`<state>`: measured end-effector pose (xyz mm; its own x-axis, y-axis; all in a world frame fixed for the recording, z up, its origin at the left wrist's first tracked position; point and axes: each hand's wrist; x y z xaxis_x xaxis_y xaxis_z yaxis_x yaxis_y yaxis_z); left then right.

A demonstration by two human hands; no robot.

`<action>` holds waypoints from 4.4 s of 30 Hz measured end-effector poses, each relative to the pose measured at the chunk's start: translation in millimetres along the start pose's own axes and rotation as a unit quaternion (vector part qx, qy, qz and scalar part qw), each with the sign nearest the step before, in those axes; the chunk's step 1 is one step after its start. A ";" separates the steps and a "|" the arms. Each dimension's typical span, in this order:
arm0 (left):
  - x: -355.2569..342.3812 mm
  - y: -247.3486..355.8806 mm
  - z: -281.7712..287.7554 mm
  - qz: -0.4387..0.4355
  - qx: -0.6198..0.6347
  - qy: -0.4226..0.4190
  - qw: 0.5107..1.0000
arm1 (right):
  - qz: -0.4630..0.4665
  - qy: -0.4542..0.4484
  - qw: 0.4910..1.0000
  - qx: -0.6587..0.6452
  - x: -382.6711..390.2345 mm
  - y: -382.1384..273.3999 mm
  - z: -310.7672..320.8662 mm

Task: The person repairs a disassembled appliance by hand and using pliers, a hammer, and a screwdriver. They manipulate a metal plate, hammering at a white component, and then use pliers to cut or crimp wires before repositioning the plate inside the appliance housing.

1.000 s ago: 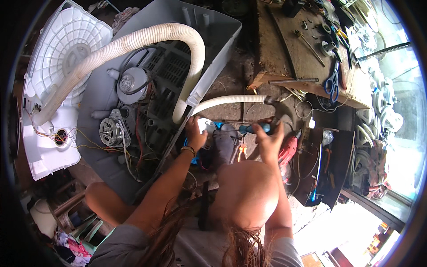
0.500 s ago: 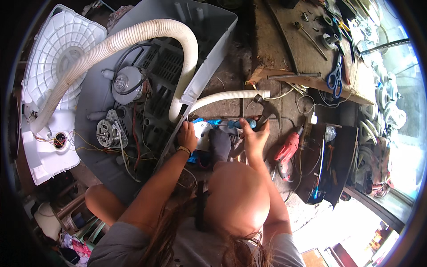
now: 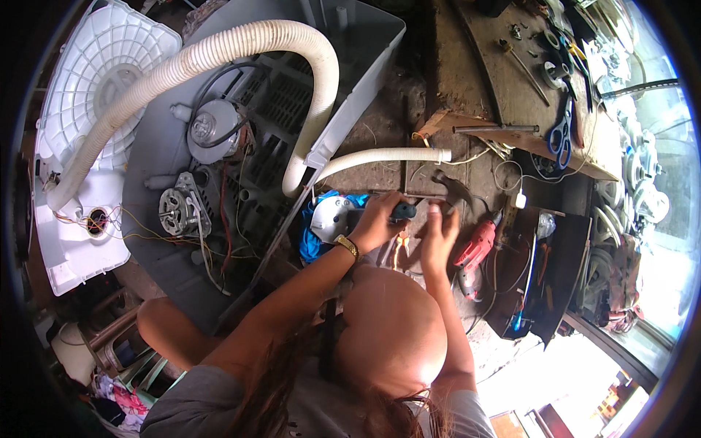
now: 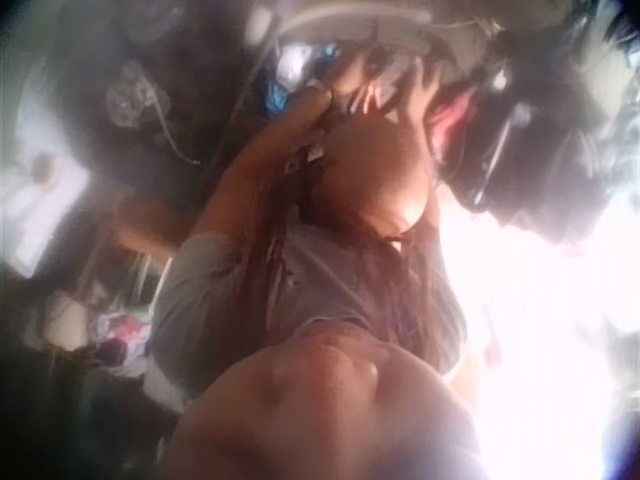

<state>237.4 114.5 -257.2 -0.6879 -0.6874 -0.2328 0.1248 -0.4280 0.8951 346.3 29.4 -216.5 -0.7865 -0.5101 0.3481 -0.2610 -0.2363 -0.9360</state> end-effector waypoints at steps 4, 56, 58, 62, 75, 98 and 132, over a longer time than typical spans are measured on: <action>-3.2 -12.7 1.4 -0.002 0.036 0.013 0.999 | -0.053 0.058 0.997 0.025 10.7 -7.0 35.5; 1.6 -29.8 -12.5 0.047 -0.062 -0.060 0.995 | -0.040 -0.021 0.994 0.100 18.3 -78.3 81.8; -0.2 -26.4 -10.7 0.046 -0.034 -0.046 0.997 | -0.064 -0.011 0.992 0.104 25.1 -77.8 86.7; -5.9 -27.3 -3.0 0.037 -0.011 -0.044 0.998 | -0.114 0.004 0.991 0.072 42.7 -60.6 87.0; -6.9 -31.8 5.9 0.025 -0.003 -0.062 0.998 | -0.057 -0.073 0.989 0.117 46.8 -69.6 60.9; -20.5 -31.2 9.7 0.047 0.034 -0.043 0.997 | -0.063 -0.101 0.985 0.126 38.0 -47.3 33.2; -15.4 -46.9 6.1 -0.003 -0.007 -0.035 0.999 | 0.379 0.047 0.920 -0.092 25.5 -201.3 75.7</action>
<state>237.8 148.8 -293.3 -0.7367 -0.6427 -0.2104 0.1305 -0.4404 0.8883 421.1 1.4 -15.3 -0.8244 -0.3952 -0.4051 0.2977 0.3059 -0.9043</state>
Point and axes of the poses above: each hand's wrist, its own x-axis away from the middle knuckle, its own z-axis out of the back of the hand, y = z × x, and after that the axes turned 6 degrees about -z, right-handed
